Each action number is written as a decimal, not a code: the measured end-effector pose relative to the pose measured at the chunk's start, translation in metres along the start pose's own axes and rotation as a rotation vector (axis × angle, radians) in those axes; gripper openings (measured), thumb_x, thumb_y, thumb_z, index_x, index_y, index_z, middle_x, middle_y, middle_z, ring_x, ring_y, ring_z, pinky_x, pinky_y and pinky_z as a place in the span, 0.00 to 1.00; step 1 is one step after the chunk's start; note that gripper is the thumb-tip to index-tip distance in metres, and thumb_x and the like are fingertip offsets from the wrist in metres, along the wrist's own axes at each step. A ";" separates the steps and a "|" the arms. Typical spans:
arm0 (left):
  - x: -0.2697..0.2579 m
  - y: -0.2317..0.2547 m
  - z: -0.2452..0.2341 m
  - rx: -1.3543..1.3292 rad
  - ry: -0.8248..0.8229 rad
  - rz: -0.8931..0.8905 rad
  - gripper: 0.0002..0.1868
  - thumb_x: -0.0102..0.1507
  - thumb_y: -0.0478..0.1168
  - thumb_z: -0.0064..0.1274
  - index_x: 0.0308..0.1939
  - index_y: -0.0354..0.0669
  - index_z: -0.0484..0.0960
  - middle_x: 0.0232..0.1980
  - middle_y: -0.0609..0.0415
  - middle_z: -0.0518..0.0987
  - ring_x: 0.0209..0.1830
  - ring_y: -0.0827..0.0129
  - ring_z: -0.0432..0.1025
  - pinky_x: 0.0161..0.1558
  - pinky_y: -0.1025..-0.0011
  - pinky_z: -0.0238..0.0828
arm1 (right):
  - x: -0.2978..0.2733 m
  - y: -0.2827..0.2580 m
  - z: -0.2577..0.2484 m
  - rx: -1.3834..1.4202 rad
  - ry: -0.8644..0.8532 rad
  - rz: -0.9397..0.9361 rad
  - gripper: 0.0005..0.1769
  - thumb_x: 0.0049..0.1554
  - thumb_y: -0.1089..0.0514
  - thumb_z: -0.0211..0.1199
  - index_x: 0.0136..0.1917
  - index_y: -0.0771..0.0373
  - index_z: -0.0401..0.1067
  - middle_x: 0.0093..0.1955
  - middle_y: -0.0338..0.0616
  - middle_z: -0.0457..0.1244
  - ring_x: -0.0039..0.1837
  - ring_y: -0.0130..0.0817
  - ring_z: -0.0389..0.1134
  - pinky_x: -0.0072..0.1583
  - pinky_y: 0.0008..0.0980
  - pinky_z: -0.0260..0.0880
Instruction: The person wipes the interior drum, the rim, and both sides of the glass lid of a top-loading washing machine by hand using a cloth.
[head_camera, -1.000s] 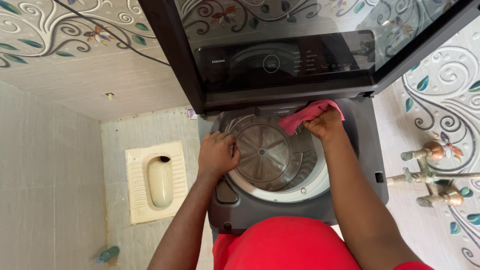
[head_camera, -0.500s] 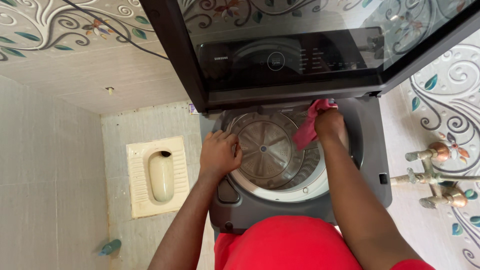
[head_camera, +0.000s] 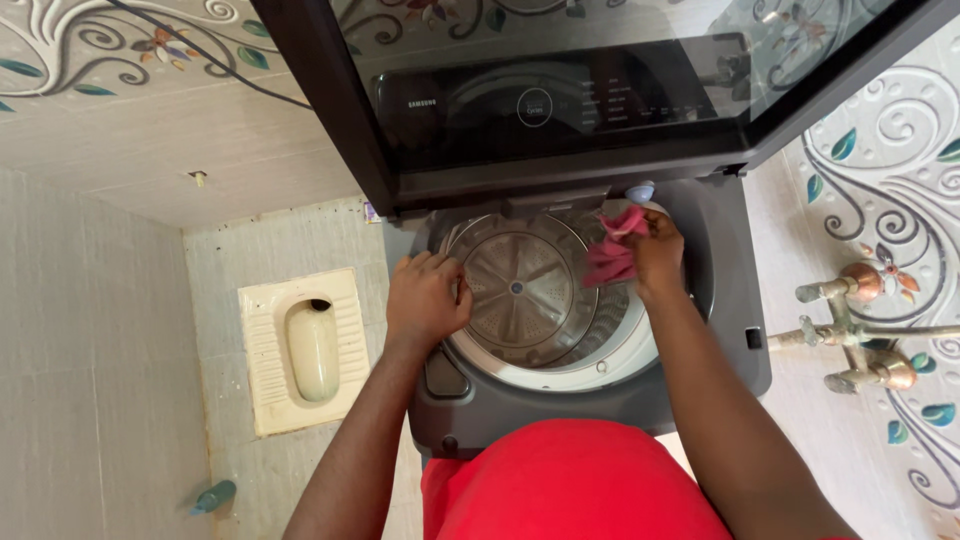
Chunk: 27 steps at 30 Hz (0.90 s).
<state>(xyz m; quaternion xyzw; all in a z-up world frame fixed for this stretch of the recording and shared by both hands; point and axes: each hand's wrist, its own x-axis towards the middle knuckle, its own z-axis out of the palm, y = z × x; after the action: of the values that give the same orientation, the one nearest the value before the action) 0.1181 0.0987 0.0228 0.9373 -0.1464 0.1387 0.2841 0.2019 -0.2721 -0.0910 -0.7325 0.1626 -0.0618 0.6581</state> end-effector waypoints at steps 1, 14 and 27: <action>-0.001 0.000 0.001 -0.001 -0.002 0.000 0.04 0.52 0.38 0.56 0.29 0.42 0.81 0.34 0.52 0.81 0.40 0.59 0.74 0.46 0.61 0.65 | 0.001 0.005 -0.005 -0.001 0.001 0.001 0.29 0.44 0.59 0.66 0.60 0.68 0.71 0.57 0.49 0.68 0.58 0.42 0.71 0.60 0.40 0.75; -0.002 0.000 -0.001 -0.012 -0.018 -0.015 0.04 0.53 0.38 0.56 0.26 0.43 0.80 0.34 0.53 0.82 0.39 0.60 0.74 0.46 0.61 0.64 | 0.029 -0.006 0.002 0.564 -0.012 0.475 0.24 0.65 0.44 0.60 0.60 0.67 0.72 0.54 0.43 0.67 0.55 0.38 0.68 0.61 0.40 0.71; -0.002 -0.002 0.000 -0.003 -0.010 -0.010 0.04 0.54 0.38 0.57 0.27 0.42 0.80 0.33 0.52 0.81 0.39 0.58 0.74 0.46 0.60 0.64 | 0.066 0.050 -0.010 0.991 -0.014 0.620 0.15 0.63 0.48 0.62 0.54 0.61 0.72 0.48 0.39 0.68 0.50 0.34 0.70 0.62 0.38 0.75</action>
<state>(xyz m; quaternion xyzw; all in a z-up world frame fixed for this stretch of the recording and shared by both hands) 0.1166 0.1003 0.0209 0.9383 -0.1434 0.1324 0.2855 0.2527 -0.3067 -0.1473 -0.2558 0.3169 0.0700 0.9106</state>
